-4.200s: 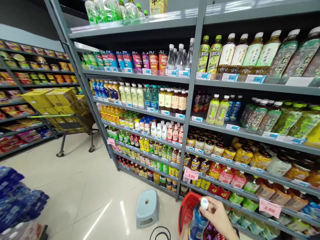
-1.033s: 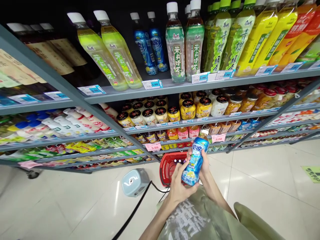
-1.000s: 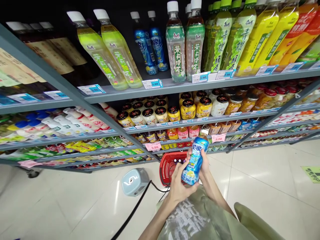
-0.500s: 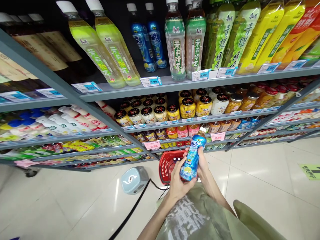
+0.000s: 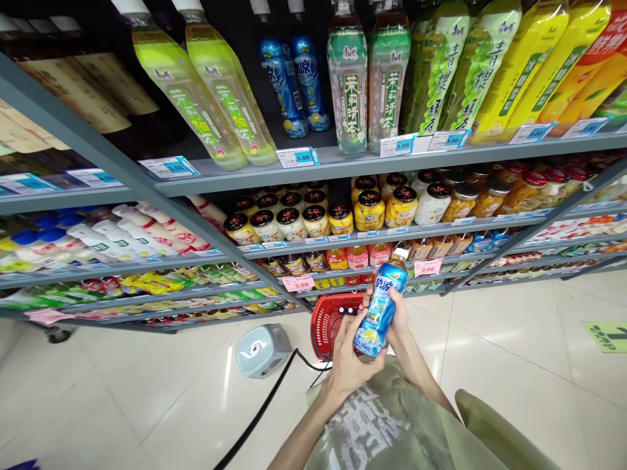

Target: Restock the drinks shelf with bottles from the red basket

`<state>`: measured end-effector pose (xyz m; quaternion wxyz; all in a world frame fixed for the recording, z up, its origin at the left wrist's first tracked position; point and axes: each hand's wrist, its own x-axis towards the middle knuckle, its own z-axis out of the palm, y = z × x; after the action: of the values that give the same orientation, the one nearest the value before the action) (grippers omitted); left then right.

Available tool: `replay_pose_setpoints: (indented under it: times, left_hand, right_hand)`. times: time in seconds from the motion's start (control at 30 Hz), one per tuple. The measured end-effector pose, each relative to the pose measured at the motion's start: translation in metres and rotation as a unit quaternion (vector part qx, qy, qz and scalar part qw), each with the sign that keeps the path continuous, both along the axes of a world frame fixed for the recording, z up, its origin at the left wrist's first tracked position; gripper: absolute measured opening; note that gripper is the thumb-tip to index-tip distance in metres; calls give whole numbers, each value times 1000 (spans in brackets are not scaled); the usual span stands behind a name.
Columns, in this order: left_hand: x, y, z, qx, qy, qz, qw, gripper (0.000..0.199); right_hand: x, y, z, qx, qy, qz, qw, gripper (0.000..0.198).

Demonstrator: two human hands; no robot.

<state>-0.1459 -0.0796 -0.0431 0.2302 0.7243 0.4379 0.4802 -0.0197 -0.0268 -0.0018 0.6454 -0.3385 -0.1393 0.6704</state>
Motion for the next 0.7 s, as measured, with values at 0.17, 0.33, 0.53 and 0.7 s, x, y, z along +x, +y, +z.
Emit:
replay_pose_setpoints:
  times: [0.17,0.33,0.53,0.7]
  left_hand:
    - [-2,1,0,97,42,67,992,65]
    - [-4,1,-2,108,54,71,990,62]
    - [-3,2,1,100,45,74,991,66]
    - [-2,3,-1,85,35,61,994,67]
  right_hand:
    - [0,1,-1,3,12,27,1000,45]
    - [2,3,-8,0,10,33,999,55]
    - [1,5,-9,14,-28,13,999,63]
    - [2,3,-9,18,-57,10,998,54]
